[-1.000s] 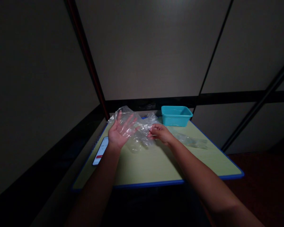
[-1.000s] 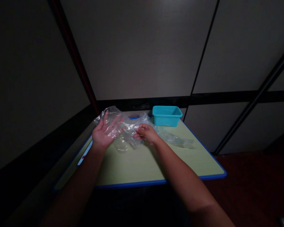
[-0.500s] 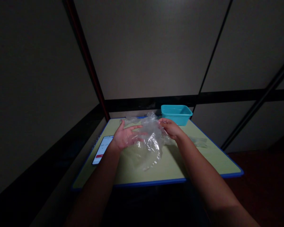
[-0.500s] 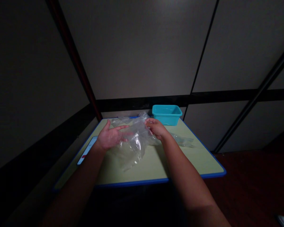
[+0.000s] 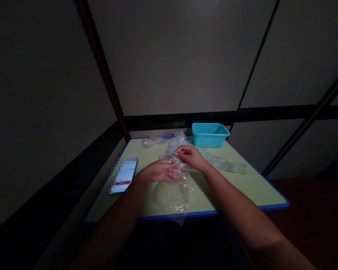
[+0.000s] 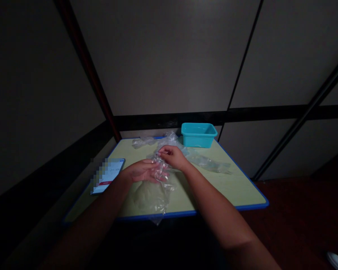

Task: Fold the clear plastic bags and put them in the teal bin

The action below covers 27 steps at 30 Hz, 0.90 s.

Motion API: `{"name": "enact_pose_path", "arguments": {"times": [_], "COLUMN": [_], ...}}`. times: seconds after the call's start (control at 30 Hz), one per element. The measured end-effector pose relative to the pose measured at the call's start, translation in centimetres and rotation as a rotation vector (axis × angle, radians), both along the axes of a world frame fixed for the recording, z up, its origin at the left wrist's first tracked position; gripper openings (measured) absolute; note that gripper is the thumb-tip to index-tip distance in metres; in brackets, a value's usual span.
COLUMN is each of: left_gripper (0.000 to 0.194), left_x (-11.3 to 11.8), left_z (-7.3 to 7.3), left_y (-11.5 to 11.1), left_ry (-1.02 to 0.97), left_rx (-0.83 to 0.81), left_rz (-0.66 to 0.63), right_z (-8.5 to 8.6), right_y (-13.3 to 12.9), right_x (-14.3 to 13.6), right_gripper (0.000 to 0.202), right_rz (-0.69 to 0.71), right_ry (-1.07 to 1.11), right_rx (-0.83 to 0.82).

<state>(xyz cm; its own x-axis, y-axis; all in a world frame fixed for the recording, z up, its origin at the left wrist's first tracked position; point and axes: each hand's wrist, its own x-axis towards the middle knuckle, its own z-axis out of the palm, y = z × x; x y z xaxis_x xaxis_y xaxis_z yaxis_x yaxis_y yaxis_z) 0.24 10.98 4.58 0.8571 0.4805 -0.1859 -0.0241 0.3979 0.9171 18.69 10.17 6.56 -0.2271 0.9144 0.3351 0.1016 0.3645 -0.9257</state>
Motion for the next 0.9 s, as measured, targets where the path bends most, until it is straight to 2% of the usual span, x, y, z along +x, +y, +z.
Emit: {"name": "enact_pose_path", "arguments": {"times": [0.1, 0.2, 0.3, 0.4, 0.47, 0.53, 0.63, 0.77, 0.9], "left_gripper": [0.034, 0.042, 0.045, 0.045, 0.044, 0.044, 0.045, 0.046, 0.046], "left_x": [0.1, -0.1, -0.1, -0.1, -0.1, 0.0, 0.1, 0.3, 0.3], "left_z": [0.5, 1.3, 2.2, 2.7, 2.7, 2.5, 2.2, 2.1, 2.6], "left_y": [0.1, 0.4, 0.6, 0.5, 0.4, 0.3, 0.3, 0.3, -0.1], "left_ry": [-0.035, -0.226, -0.473, -0.657, -0.720, -0.740, -0.732, -0.704, -0.703], "left_rx": [-0.041, -0.075, -0.088, -0.090, -0.088, -0.089, -0.099, -0.118, -0.115], "left_rz": [0.069, 0.294, 0.526, 0.648, 0.681, 0.668, 0.627, 0.612, 0.575], "right_z": [0.0, 0.2, 0.3, 0.4, 0.4, 0.3, 0.0, -1.0, -2.2], "right_y": [0.4, 1.0, 1.6, 1.7, 1.4, 1.1, 1.0, 1.5, 1.8], "right_x": [0.6, 1.6, 2.4, 2.3, 1.8, 1.1, 0.4, 0.6, 0.6], "right_gripper": [0.025, 0.030, 0.033, 0.030, 0.028, 0.023, 0.009, 0.013, 0.015], "right_rz": [-0.186, -0.484, -0.629, -0.523, -0.350, -0.185, -0.075, -0.124, -0.125], "right_ry": [-0.014, 0.042, 0.238, 0.400, 0.462, 0.526, 0.656, 0.697, 0.629], "right_rx": [0.147, 0.255, 0.174, -0.176, -0.438, -0.587, -0.610, -0.542, -0.578]}}
